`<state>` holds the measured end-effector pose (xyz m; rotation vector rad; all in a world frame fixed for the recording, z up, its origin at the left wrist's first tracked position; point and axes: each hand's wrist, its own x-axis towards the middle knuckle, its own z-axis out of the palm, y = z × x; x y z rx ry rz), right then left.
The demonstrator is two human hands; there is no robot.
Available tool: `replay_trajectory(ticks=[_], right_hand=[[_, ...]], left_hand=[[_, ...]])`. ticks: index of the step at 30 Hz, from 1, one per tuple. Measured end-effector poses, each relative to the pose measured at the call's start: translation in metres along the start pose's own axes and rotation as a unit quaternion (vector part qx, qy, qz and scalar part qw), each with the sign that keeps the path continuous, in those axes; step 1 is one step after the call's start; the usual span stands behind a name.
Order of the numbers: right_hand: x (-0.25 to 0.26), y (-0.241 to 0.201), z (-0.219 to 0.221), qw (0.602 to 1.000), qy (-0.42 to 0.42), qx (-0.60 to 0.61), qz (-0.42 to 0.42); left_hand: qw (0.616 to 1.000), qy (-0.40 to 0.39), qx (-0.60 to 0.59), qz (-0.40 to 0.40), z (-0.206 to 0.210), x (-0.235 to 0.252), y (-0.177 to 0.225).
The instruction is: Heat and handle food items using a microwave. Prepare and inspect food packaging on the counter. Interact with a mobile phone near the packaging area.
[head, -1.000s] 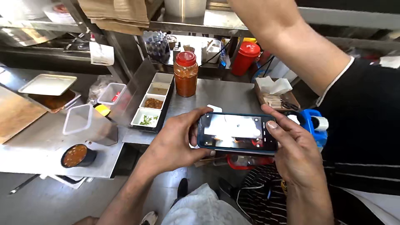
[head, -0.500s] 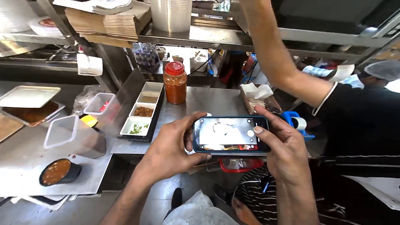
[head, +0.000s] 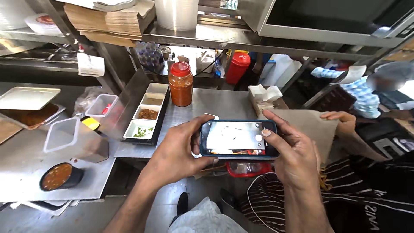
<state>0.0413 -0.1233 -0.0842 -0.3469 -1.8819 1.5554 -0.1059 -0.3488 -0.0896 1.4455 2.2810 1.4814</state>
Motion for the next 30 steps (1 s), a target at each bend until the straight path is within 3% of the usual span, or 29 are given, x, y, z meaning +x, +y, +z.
replay_trajectory(ticks=[30], right_hand=[[0.019, 0.010, -0.001, 1.000, -0.018, 0.008, 0.007]], left_hand=[[1.000, 0.000, 0.015, -0.022, 0.004, 0.013, -0.007]])
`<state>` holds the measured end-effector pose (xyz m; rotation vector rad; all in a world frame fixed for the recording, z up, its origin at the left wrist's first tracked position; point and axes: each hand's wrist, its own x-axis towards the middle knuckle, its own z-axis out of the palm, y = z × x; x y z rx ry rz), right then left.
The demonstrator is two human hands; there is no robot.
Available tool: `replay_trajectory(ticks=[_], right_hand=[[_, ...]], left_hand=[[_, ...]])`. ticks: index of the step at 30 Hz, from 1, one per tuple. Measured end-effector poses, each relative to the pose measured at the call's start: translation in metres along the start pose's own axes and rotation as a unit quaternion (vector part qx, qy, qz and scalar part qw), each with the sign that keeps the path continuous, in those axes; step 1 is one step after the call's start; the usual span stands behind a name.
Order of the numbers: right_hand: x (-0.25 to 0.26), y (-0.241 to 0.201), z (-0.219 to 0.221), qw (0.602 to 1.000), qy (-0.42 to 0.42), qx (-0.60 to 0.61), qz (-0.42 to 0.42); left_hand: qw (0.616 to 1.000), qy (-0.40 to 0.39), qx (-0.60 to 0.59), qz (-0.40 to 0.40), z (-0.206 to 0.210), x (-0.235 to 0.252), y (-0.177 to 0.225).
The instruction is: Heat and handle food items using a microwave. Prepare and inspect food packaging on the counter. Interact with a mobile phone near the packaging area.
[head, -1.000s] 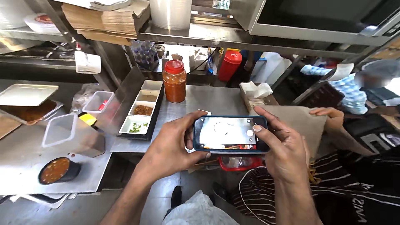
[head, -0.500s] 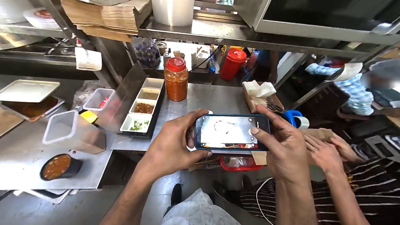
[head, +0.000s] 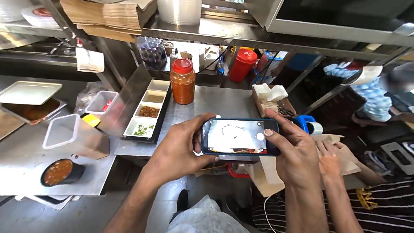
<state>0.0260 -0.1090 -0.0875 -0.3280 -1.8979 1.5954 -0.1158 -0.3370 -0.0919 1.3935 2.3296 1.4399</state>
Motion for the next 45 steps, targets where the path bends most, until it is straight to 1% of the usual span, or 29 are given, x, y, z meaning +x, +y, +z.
replay_trajectory(ticks=[4, 11, 21, 29, 31, 32, 33, 34, 36, 37, 38, 39, 40, 41, 42, 43, 44, 45], right_hand=[[0.004, -0.001, -0.001, 1.000, -0.003, -0.015, 0.004], [0.008, 0.005, -0.003, 1.000, -0.002, 0.002, 0.001], [0.016, 0.007, -0.003, 1.000, -0.003, -0.020, 0.003], [0.021, 0.011, -0.004, 0.999, -0.016, -0.036, 0.020], [0.021, 0.014, -0.012, 0.998, -0.040, -0.033, 0.037], [0.021, 0.021, -0.015, 0.994, -0.083, -0.015, 0.068], [0.020, 0.032, -0.018, 0.982, -0.146, 0.017, 0.118], [0.017, 0.046, -0.018, 0.959, -0.218, 0.057, 0.174], [0.006, 0.074, -0.013, 0.882, -0.353, 0.152, 0.275], [-0.004, 0.088, -0.007, 0.842, -0.387, 0.216, 0.307], [-0.016, 0.099, 0.001, 0.818, -0.391, 0.265, 0.327], [-0.028, 0.108, 0.009, 0.808, -0.380, 0.300, 0.337], [-0.037, 0.117, 0.015, 0.803, -0.366, 0.329, 0.337], [-0.045, 0.123, 0.022, 0.806, -0.345, 0.347, 0.332], [-0.051, 0.125, 0.027, 0.820, -0.312, 0.351, 0.328], [-0.056, 0.126, 0.032, 0.838, -0.273, 0.345, 0.323], [-0.060, 0.128, 0.038, 0.852, -0.228, 0.344, 0.322], [-0.063, 0.131, 0.044, 0.871, -0.182, 0.326, 0.318]], left_hand=[[1.000, -0.002, 0.000, -0.003, 0.000, 0.003, -0.001], [1.000, -0.003, 0.001, 0.003, 0.002, 0.008, -0.003], [1.000, -0.005, 0.009, -0.006, 0.003, 0.014, -0.007], [0.999, -0.029, 0.014, -0.007, -0.002, 0.021, -0.017], [0.998, -0.053, 0.024, 0.014, 0.000, 0.028, -0.018], [0.996, -0.077, 0.031, 0.032, -0.003, 0.030, -0.019], [0.992, -0.112, 0.029, 0.052, -0.006, 0.033, -0.023], [0.984, -0.165, 0.025, 0.067, -0.009, 0.036, -0.028], [0.958, -0.277, 0.035, 0.069, -0.009, 0.046, -0.039], [0.943, -0.327, 0.028, 0.051, -0.007, 0.050, -0.044], [0.927, -0.372, 0.023, 0.031, -0.005, 0.052, -0.050], [0.920, -0.391, 0.011, 0.009, -0.001, 0.051, -0.060], [0.926, -0.376, -0.021, -0.023, 0.001, 0.045, -0.074], [0.941, -0.326, -0.070, -0.061, 0.005, 0.033, -0.089], [0.954, -0.255, -0.125, -0.100, 0.012, 0.018, -0.105], [0.953, -0.190, -0.185, -0.143, 0.024, 0.000, -0.118], [0.936, -0.145, -0.260, -0.189, 0.040, -0.019, -0.126], [0.896, -0.123, -0.349, -0.243, 0.058, -0.040, -0.126]])
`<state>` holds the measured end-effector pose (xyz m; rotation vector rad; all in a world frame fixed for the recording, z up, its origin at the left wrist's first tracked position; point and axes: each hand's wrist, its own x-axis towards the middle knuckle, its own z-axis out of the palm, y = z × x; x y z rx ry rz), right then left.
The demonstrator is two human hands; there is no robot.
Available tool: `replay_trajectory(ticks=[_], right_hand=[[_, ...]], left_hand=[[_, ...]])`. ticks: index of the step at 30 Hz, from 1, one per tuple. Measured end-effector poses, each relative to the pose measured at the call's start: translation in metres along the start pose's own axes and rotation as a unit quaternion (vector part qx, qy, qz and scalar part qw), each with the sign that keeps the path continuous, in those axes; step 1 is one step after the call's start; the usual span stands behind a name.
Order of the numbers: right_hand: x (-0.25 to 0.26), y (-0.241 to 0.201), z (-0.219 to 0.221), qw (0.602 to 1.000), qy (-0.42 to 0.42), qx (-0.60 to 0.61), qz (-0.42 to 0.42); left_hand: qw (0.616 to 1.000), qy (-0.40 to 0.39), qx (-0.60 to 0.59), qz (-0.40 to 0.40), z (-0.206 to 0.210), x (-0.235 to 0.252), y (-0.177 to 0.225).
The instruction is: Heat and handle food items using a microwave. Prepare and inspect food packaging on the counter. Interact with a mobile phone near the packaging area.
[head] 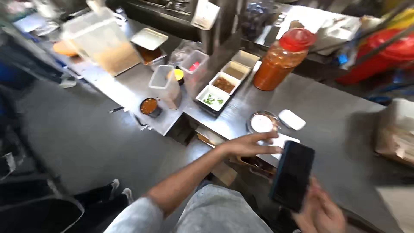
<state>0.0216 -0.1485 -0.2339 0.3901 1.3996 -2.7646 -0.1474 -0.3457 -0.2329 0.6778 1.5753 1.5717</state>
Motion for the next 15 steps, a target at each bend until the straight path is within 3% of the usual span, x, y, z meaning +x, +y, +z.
replay_trajectory(ticks=[3, 5, 9, 15], right_hand=[[0.006, 0.013, 0.009, 0.989, 0.109, -0.100, -0.003], [0.007, 0.016, 0.006, 0.984, 0.117, -0.132, 0.027], [0.009, 0.010, 0.009, 0.991, 0.070, -0.100, 0.049], [0.009, 0.002, 0.017, 0.994, 0.033, -0.098, 0.017]], left_hand=[[0.955, -0.005, -0.278, -0.099, 0.054, -0.022, -0.040], [0.914, -0.016, -0.391, -0.105, 0.070, -0.027, -0.041], [0.914, -0.020, -0.401, -0.062, 0.068, -0.024, -0.033], [0.922, -0.017, -0.385, -0.040, 0.065, -0.025, -0.018]])
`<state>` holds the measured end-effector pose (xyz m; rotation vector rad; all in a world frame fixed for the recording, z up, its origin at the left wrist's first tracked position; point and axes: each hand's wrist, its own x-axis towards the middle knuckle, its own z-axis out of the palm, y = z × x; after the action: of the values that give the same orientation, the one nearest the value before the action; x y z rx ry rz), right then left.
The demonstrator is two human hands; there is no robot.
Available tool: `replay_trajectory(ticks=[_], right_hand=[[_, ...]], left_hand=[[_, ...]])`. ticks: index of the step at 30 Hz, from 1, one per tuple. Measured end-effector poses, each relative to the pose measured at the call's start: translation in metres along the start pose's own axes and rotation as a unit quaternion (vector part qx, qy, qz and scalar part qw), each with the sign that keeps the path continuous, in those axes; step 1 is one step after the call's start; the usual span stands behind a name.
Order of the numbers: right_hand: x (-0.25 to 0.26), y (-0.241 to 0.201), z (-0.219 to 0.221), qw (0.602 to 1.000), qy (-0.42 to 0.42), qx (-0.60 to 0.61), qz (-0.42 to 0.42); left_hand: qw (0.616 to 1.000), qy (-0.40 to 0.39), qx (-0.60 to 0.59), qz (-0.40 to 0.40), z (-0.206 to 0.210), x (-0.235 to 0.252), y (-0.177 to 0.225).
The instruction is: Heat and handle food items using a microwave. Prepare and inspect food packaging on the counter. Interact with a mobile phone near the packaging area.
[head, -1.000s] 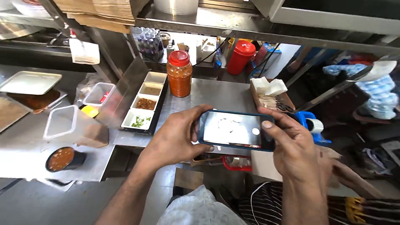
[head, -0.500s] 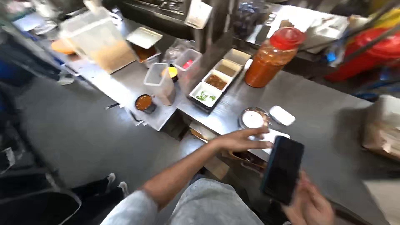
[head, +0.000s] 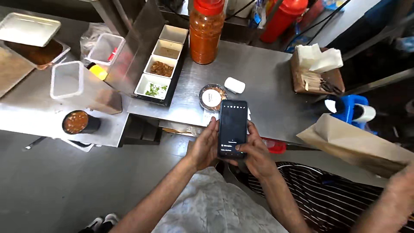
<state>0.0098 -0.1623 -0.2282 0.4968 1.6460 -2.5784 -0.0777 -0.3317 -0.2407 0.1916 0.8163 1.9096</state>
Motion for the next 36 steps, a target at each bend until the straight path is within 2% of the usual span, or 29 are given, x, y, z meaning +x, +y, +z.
replay_trajectory(ticks=[5, 9, 12, 16, 25, 30, 33, 36], right_hand=[[-0.005, -0.005, 0.001, 0.999, 0.017, -0.046, -0.006], [-0.027, -0.005, -0.016, 0.996, 0.050, -0.065, -0.029], [-0.053, -0.004, -0.032, 0.988, 0.120, -0.090, -0.045], [-0.069, 0.000, -0.038, 0.981, 0.151, -0.107, -0.052], [-0.066, -0.011, -0.025, 0.967, 0.169, -0.175, -0.076], [-0.067, -0.006, -0.037, 0.974, 0.126, -0.185, -0.041], [-0.050, -0.001, -0.037, 0.975, 0.110, -0.185, -0.055], [-0.044, 0.000, -0.017, 0.941, 0.102, -0.310, -0.087]], left_hand=[[1.000, 0.016, 0.012, 0.007, 0.008, 0.002, -0.003], [0.998, 0.041, 0.035, 0.010, 0.031, 0.002, -0.024], [0.999, 0.001, 0.018, -0.041, 0.046, 0.005, -0.039], [0.996, -0.015, 0.011, -0.088, 0.049, 0.005, -0.044], [0.997, -0.022, 0.000, -0.069, 0.047, 0.005, -0.046], [0.998, -0.005, -0.007, -0.063, 0.046, 0.000, -0.052], [0.999, 0.004, -0.025, -0.034, 0.034, 0.000, -0.049], [0.999, 0.016, -0.031, 0.014, 0.015, -0.008, -0.049]])
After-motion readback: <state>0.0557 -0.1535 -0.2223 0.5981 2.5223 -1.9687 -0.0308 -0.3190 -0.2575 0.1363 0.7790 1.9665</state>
